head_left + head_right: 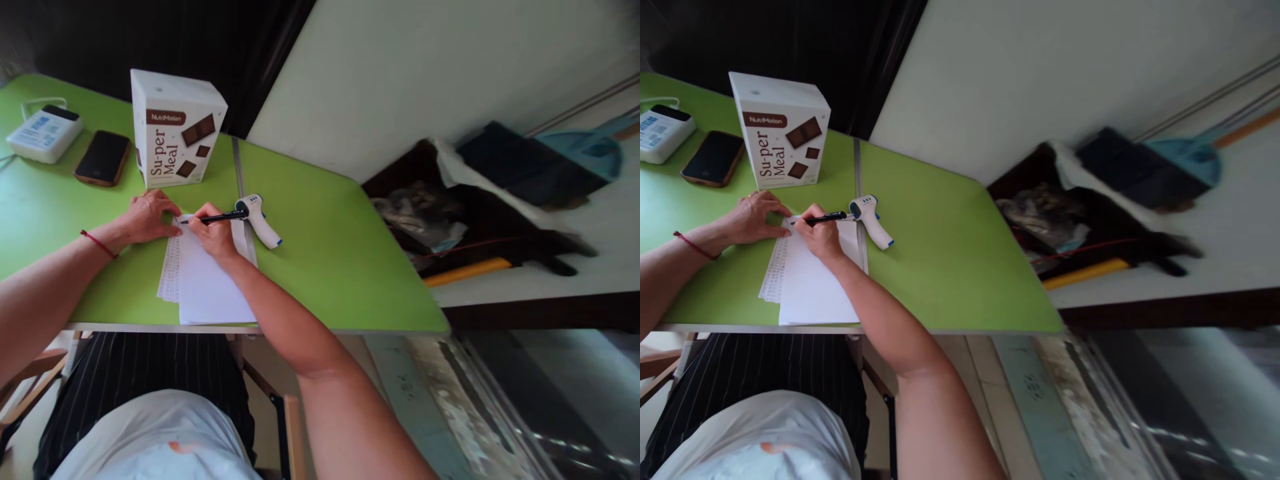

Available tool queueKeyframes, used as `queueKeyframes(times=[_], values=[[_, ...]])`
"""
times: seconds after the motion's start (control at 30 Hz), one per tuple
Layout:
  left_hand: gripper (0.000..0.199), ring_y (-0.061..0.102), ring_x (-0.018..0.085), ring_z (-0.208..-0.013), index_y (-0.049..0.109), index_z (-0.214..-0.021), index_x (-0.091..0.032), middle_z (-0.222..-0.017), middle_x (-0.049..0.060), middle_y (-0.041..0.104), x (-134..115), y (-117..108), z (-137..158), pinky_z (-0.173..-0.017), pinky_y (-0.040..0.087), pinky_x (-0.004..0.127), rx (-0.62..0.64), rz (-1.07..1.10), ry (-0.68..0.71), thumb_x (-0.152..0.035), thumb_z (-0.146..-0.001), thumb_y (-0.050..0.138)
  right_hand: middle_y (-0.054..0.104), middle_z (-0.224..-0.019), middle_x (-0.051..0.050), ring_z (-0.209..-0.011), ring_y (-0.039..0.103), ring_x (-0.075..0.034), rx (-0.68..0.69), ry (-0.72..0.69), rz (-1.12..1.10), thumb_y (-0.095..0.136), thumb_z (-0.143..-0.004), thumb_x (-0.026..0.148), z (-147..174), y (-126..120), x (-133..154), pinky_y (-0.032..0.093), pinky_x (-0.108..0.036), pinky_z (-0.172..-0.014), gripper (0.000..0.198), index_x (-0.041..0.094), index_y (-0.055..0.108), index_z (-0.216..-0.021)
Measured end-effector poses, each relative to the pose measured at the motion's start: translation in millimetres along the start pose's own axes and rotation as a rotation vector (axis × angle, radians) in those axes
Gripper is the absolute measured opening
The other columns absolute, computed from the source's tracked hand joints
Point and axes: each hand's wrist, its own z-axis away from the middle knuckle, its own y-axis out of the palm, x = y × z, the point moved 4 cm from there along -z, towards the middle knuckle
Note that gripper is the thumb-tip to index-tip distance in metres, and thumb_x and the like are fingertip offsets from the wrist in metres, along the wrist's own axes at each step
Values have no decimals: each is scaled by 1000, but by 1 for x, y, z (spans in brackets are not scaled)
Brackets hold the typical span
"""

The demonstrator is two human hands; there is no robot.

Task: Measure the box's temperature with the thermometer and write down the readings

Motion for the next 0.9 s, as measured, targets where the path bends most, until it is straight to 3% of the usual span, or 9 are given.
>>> queueKeyframes(times=[0.6,0.9], values=[[53,55,36,-124,72,-120,-21,-132,13,60,2,1,0,-102,40,46,13,-67,-2,-52,-77,64,47,-60,7,-61,46,-12,-27,16,12,65,-79,24,-2,1,1,38,-27,-61,27,23,42,-65],[52,55,37,-123,72,-119,-22,-131,12,61,2,1,0,-103,40,48,6,-64,1,-51,-77,64,48,-60,6,-62,50,-13,-16,-19,0,62,-84,32,-2,0,-3,41,-27,-63,27,24,43,-67]])
